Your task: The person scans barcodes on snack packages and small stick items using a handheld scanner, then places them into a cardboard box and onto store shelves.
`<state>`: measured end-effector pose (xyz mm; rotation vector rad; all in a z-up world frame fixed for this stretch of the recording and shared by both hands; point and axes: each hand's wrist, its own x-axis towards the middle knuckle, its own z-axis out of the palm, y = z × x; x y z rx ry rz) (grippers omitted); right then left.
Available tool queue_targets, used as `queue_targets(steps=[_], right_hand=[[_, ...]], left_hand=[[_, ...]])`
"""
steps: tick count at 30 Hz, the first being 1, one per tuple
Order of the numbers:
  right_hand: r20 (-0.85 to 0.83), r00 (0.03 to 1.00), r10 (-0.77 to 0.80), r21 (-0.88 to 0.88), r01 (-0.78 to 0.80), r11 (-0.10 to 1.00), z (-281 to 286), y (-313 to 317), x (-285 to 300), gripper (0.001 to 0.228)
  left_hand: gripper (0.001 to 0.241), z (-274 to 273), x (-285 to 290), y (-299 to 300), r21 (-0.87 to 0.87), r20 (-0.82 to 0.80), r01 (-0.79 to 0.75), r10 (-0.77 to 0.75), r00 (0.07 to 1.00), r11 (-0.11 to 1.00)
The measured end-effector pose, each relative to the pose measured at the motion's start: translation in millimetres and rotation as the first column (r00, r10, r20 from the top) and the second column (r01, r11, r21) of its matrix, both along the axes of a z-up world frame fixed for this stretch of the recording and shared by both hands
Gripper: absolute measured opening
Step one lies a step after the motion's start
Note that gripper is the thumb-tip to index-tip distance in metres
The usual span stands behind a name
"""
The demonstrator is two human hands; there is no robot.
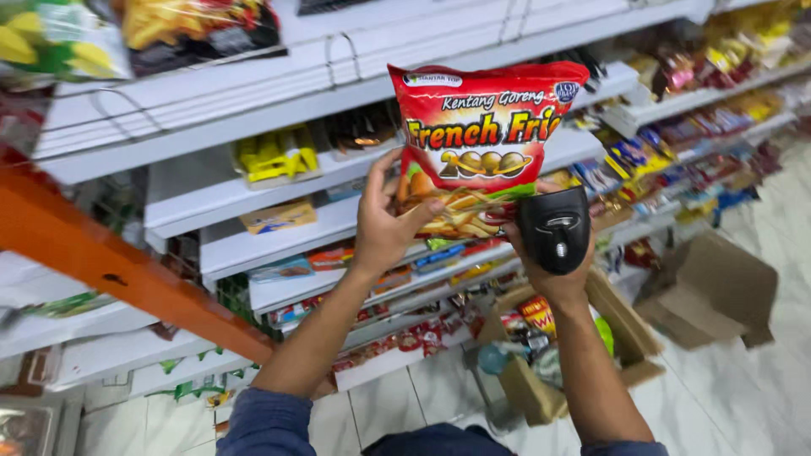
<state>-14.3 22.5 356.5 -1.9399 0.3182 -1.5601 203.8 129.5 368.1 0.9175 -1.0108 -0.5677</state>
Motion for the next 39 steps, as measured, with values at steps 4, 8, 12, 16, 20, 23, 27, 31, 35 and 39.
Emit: queue_targets(steps=[4, 8, 12, 16, 20, 23, 27, 31, 35, 39], right_hand=[[0.016, 0.999, 0.047, -0.205, -0.042, 0.978, 67.1, -1.9, 59.0, 0.041], [0.067, 0.995, 0.079, -0.302, -0.055, 0.952, 114.1, 1.9, 112.7, 0.036], [0.090, 0.996, 0.026, -0.508, 0.023, 0.861, 163.5, 13.2, 152.1, 0.034], [0.016, 0.995, 0.103, -0.581, -0.075, 0.811, 208.0, 17.1, 186.3, 0.043], [-0.224, 0.973, 0.051, -0.630, -0.184, 0.755, 241.1, 9.8, 226.5, 0.046], [-0.441, 0.897, -0.034, -0.621, -0.278, 0.733, 253.1, -2.2, 256.5, 0.046], [-0.619, 0.771, -0.148, -0.615, -0.358, 0.702, 251.6, -12.1, 286.2, 0.041], [-0.651, 0.740, -0.166, -0.605, -0.375, 0.702, 247.7, -11.1, 288.2, 0.045], [-0.720, 0.636, -0.279, -0.558, -0.291, 0.777, 245.4, -6.3, 281.7, 0.039], [-0.697, 0.676, -0.240, -0.570, -0.318, 0.758, 243.4, -6.2, 278.5, 0.039]], left_hand=[[0.067, 57.2, 32.5, 22.6, -0.257, 0.159, -0.318, 0.365, 0.917, 0.913], [0.047, 113.4, 65.8, 53.8, -0.395, 0.337, -0.585, 0.705, 0.624, 0.708], [0.034, 161.5, 88.1, 93.8, -0.517, 0.495, -0.488, 0.711, 0.500, 0.703], [0.030, 192.0, 122.8, 121.1, -0.600, 0.610, -0.567, 0.781, 0.131, 0.564], [0.016, 201.7, 162.5, 128.1, -0.553, 0.657, -0.666, 0.754, 0.022, 0.501], [0.012, 197.4, 187.5, 127.7, -0.416, 0.720, -0.752, 0.690, 0.072, 0.512], [0.022, 192.2, 208.4, 121.7, -0.319, 0.830, -0.772, 0.556, 0.053, 0.550], [0.032, 192.6, 210.6, 117.4, -0.257, 0.867, -0.805, 0.496, 0.053, 0.534], [0.031, 196.7, 205.2, 120.1, -0.157, 0.892, -0.817, 0.434, 0.124, 0.556], [0.033, 195.6, 197.0, 118.8, -0.189, 0.888, -0.785, 0.444, 0.119, 0.590]])
